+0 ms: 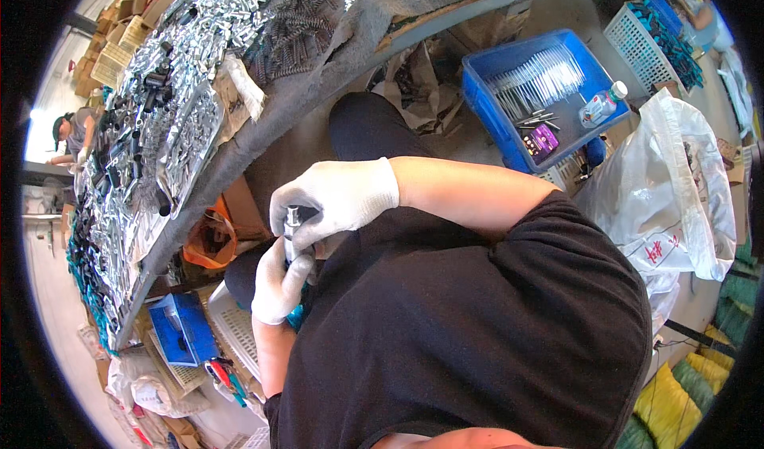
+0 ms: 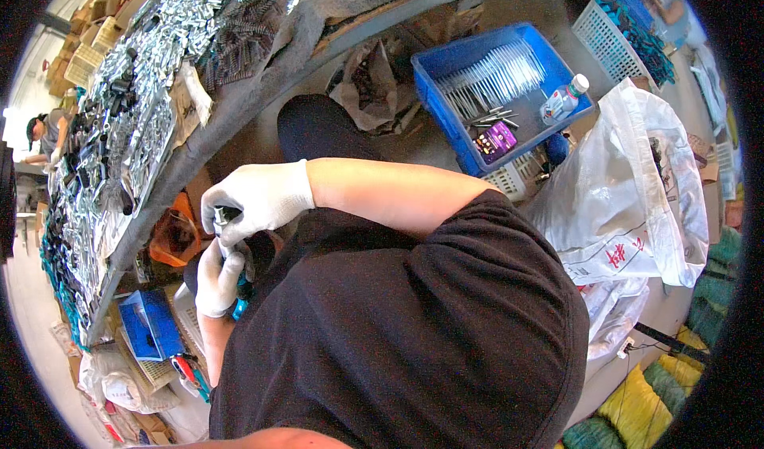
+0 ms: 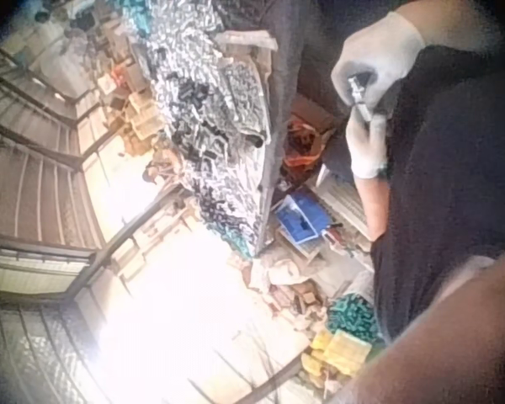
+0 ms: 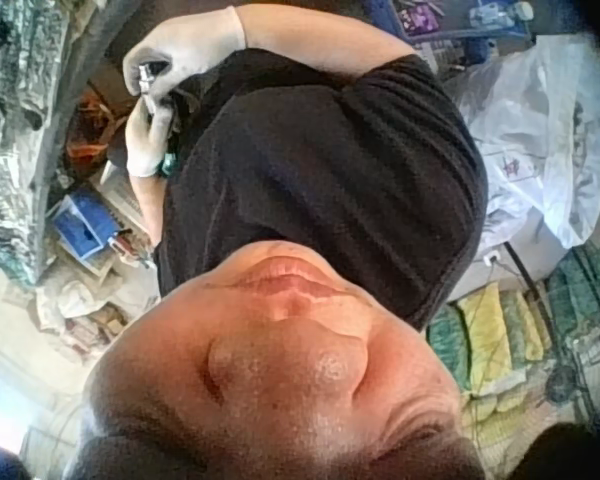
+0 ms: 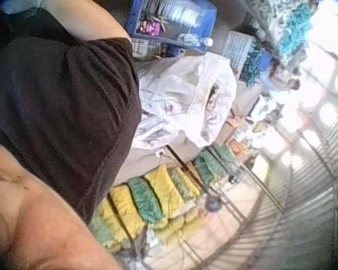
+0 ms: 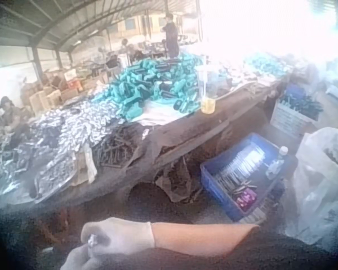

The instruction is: The person assembles tools by fitting springs, metal components, and plastic handles together by hand, then places the assembled tools into a plastic basket.

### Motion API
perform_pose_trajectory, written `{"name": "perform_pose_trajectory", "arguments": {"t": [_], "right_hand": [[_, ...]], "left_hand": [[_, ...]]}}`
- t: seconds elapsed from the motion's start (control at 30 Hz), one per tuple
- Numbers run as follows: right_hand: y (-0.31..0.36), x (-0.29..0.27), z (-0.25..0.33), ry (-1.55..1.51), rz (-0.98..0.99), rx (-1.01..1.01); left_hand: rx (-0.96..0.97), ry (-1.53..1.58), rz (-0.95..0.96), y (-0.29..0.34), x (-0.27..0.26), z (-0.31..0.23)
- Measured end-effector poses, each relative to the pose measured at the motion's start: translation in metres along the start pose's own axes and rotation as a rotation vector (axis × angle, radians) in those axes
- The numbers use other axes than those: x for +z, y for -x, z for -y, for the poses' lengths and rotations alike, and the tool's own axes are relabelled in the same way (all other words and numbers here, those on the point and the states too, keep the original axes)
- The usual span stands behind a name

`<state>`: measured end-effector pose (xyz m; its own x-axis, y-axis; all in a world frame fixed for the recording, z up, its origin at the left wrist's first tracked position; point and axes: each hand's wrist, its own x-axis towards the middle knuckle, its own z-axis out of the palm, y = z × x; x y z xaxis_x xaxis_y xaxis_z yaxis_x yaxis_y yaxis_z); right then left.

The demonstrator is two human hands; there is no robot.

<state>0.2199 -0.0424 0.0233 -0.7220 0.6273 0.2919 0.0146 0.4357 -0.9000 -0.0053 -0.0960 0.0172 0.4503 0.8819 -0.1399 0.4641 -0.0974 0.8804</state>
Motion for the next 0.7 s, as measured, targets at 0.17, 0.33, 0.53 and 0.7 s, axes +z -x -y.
{"name": "perform_pose_trajectory", "arguments": {"t": [0.17,0.33,0.53,0.7], "right_hand": [[-0.008,0.016,-0.002,0.099,-0.222,0.026],[-0.026,0.028,0.007,0.123,-0.279,0.035],[-0.026,0.020,-0.031,0.119,-0.155,0.333],[-0.018,0.027,-0.066,-0.531,0.073,0.547]], "left_hand": [[0.062,-0.281,-0.184,-0.002,0.006,0.006],[0.222,-0.511,-0.496,0.000,0.000,0.022],[0.447,0.781,-0.873,-0.011,-0.055,-0.005],[0.466,1.389,-0.795,-0.025,-0.060,0.041]]}}
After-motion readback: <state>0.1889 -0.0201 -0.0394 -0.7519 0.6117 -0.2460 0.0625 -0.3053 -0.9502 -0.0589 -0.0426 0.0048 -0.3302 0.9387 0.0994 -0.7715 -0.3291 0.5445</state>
